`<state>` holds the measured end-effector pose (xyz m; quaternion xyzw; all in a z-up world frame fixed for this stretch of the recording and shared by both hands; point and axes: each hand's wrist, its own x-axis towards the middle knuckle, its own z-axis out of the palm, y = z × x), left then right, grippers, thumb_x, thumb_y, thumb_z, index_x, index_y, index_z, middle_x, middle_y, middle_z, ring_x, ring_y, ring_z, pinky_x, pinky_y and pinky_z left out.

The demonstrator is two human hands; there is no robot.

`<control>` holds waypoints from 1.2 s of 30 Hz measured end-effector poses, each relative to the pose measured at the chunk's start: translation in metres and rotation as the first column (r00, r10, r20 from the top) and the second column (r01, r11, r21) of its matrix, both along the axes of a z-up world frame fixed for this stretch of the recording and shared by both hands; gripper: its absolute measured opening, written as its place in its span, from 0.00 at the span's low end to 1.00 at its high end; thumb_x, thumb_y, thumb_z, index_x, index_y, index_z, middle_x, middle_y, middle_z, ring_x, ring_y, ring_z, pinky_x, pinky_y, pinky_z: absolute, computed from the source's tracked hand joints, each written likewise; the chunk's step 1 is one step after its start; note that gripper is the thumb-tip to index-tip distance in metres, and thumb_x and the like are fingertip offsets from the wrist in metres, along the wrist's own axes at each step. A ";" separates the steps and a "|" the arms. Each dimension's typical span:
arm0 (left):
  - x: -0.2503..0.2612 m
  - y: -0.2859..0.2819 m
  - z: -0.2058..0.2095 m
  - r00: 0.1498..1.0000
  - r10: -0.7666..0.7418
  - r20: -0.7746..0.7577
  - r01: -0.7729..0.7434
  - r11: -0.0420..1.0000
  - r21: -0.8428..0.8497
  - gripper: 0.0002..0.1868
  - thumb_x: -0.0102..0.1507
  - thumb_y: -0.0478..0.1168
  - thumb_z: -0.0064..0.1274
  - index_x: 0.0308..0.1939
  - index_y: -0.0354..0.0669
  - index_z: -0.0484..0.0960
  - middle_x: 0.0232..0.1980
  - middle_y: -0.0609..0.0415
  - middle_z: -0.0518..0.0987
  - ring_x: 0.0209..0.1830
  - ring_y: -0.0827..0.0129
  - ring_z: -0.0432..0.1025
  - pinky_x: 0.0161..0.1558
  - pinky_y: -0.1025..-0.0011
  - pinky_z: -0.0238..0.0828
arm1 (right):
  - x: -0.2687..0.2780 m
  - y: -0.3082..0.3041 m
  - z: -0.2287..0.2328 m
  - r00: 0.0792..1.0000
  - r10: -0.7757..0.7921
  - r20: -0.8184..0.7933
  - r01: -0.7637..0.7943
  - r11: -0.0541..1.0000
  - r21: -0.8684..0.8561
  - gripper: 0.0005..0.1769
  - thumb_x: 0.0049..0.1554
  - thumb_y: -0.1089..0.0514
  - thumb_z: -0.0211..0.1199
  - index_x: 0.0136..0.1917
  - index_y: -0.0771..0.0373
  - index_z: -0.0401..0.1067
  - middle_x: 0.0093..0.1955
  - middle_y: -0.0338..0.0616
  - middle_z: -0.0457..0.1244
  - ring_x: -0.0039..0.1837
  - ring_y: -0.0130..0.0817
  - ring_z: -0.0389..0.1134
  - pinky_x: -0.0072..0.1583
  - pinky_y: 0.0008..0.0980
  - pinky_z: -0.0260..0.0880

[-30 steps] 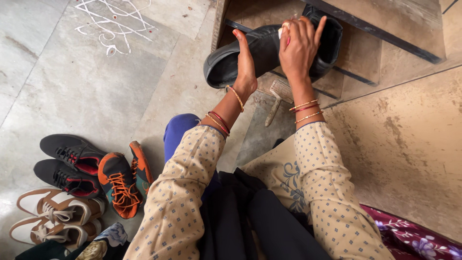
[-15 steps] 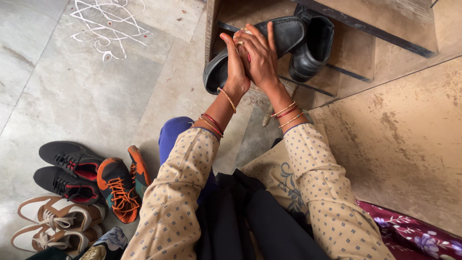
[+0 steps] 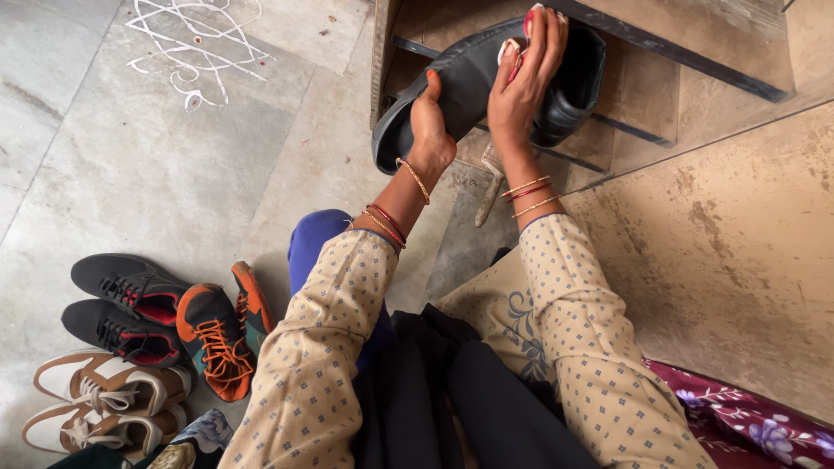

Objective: The person cleans a pair of black shoes and a pair of tan shoes using a small cloth. They wipe the exterior surfaces of each shoe, then place them back on the wooden shoe rack.

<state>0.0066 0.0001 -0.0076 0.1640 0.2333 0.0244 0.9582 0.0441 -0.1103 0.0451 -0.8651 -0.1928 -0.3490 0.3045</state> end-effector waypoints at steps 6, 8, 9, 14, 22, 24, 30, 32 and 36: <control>0.001 0.005 -0.009 0.997 0.077 0.005 -0.076 0.983 -0.165 0.28 0.71 0.57 0.40 0.56 0.35 0.78 0.57 0.44 0.81 0.56 0.55 0.77 0.62 0.57 0.71 | -0.012 0.023 -0.034 0.966 0.168 -0.195 -0.108 0.953 0.284 0.42 0.75 0.46 0.47 0.87 0.63 0.26 0.90 0.56 0.27 0.90 0.54 0.29 0.88 0.47 0.33; 0.002 0.008 -0.012 0.993 0.118 0.005 -0.115 0.977 -0.177 0.27 0.71 0.58 0.40 0.55 0.36 0.78 0.58 0.44 0.81 0.57 0.54 0.76 0.62 0.56 0.70 | -0.017 0.032 -0.044 0.926 0.264 -0.270 -0.139 0.904 0.404 0.46 0.74 0.43 0.48 0.87 0.63 0.23 0.90 0.56 0.24 0.91 0.53 0.28 0.88 0.47 0.32; 0.001 0.009 -0.014 0.992 0.124 -0.009 -0.123 0.976 -0.181 0.27 0.72 0.57 0.41 0.55 0.35 0.78 0.58 0.44 0.80 0.57 0.54 0.75 0.62 0.55 0.70 | -0.025 0.036 -0.050 0.900 0.304 -0.313 -0.131 0.873 0.470 0.47 0.73 0.42 0.49 0.87 0.63 0.23 0.90 0.55 0.24 0.91 0.51 0.27 0.87 0.45 0.31; -0.001 0.012 -0.006 0.987 0.131 -0.096 -0.150 0.963 -0.225 0.25 0.71 0.57 0.44 0.54 0.37 0.77 0.58 0.46 0.80 0.59 0.53 0.71 0.62 0.53 0.68 | -0.065 0.046 -0.067 0.713 0.496 -0.496 0.066 0.656 0.752 0.49 0.68 0.40 0.49 0.85 0.63 0.25 0.88 0.54 0.28 0.88 0.46 0.31 0.81 0.39 0.34; 0.005 0.009 -0.023 0.997 0.037 -0.069 -0.053 0.969 -0.241 0.26 0.70 0.55 0.41 0.53 0.35 0.79 0.57 0.43 0.81 0.55 0.51 0.75 0.62 0.53 0.69 | -0.038 0.037 -0.077 0.851 0.381 -0.361 -0.033 0.725 0.688 0.46 0.71 0.43 0.49 0.86 0.64 0.27 0.89 0.56 0.30 0.89 0.46 0.32 0.84 0.39 0.35; 0.007 0.006 -0.027 0.998 0.033 -0.058 -0.046 0.972 -0.230 0.24 0.71 0.53 0.41 0.54 0.35 0.79 0.58 0.44 0.81 0.56 0.53 0.76 0.63 0.54 0.69 | -0.025 0.030 -0.062 0.913 0.298 -0.277 -0.107 0.833 0.544 0.43 0.73 0.44 0.47 0.87 0.63 0.28 0.90 0.55 0.29 0.91 0.47 0.29 0.86 0.43 0.32; 0.006 0.012 -0.025 0.996 0.018 -0.090 -0.039 0.972 -0.233 0.23 0.71 0.52 0.42 0.54 0.35 0.79 0.57 0.42 0.81 0.56 0.52 0.76 0.63 0.54 0.69 | -0.024 0.027 -0.029 0.956 0.207 -0.209 -0.133 0.938 0.321 0.42 0.76 0.45 0.46 0.88 0.62 0.27 0.91 0.53 0.26 0.91 0.50 0.24 0.89 0.47 0.28; 0.006 0.014 -0.025 0.997 0.057 -0.050 -0.066 0.977 -0.202 0.23 0.72 0.52 0.43 0.54 0.33 0.79 0.58 0.42 0.81 0.57 0.52 0.75 0.64 0.55 0.70 | -0.028 0.033 -0.038 0.942 0.239 -0.234 -0.140 0.917 0.374 0.43 0.75 0.45 0.47 0.87 0.62 0.26 0.91 0.54 0.24 0.91 0.51 0.22 0.88 0.47 0.26; 0.004 0.019 -0.020 0.997 0.044 -0.070 -0.062 0.958 -0.279 0.25 0.70 0.55 0.42 0.53 0.34 0.78 0.56 0.41 0.80 0.54 0.50 0.74 0.61 0.52 0.69 | -0.057 0.050 -0.067 0.870 0.396 -0.292 -0.147 0.775 0.614 0.48 0.72 0.42 0.50 0.86 0.62 0.22 0.90 0.55 0.20 0.91 0.48 0.20 0.86 0.44 0.25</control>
